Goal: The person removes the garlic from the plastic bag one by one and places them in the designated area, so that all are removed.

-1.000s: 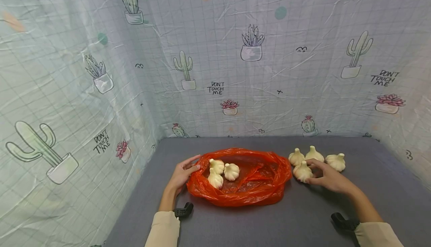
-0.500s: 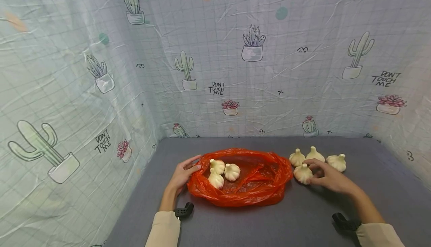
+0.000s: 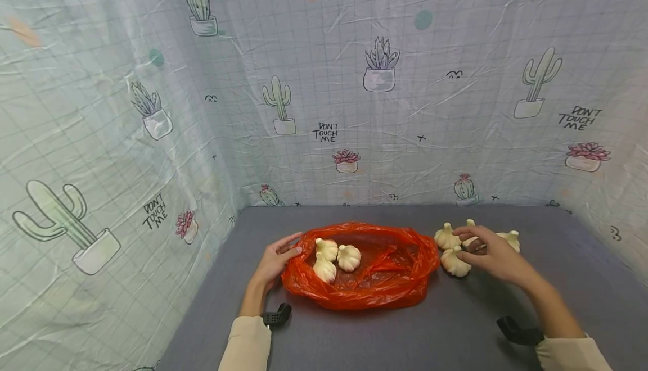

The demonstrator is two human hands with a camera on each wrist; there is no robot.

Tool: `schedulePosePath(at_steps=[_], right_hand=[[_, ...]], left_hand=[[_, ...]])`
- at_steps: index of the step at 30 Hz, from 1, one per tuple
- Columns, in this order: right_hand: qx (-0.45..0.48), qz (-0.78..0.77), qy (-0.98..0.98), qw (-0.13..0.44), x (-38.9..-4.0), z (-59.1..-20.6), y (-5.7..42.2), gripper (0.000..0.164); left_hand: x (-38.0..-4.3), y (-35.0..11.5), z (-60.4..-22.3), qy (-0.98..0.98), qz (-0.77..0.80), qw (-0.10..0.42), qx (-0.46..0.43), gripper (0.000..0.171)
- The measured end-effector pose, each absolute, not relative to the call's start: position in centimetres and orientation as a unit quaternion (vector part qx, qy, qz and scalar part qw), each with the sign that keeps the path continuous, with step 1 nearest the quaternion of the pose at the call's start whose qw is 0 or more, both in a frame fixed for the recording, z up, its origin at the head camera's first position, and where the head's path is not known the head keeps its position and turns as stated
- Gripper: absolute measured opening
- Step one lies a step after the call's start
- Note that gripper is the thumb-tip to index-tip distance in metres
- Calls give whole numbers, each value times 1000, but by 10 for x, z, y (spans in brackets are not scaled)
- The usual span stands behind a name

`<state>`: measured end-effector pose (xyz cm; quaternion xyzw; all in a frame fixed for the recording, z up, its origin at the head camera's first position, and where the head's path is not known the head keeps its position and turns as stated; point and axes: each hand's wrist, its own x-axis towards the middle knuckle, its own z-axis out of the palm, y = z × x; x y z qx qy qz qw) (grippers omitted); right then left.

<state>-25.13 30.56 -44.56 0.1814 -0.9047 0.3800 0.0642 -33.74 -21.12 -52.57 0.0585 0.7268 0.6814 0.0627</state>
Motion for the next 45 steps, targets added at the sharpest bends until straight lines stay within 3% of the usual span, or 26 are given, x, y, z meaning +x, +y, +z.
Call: schedulePosePath(at_steps=[11, 26, 45], right_hand=[[267, 415, -864, 103, -243, -453, 220, 38], [253, 422, -871, 18, -270, -469, 140, 43], [209, 447, -869, -37, -309, -484, 106, 54]], left_hand=[[-337, -210, -524, 726, 682, 64, 62, 50], [-334, -216, -524, 719, 690, 70, 50, 50], [-336, -212, -524, 724, 684, 67, 57, 51]])
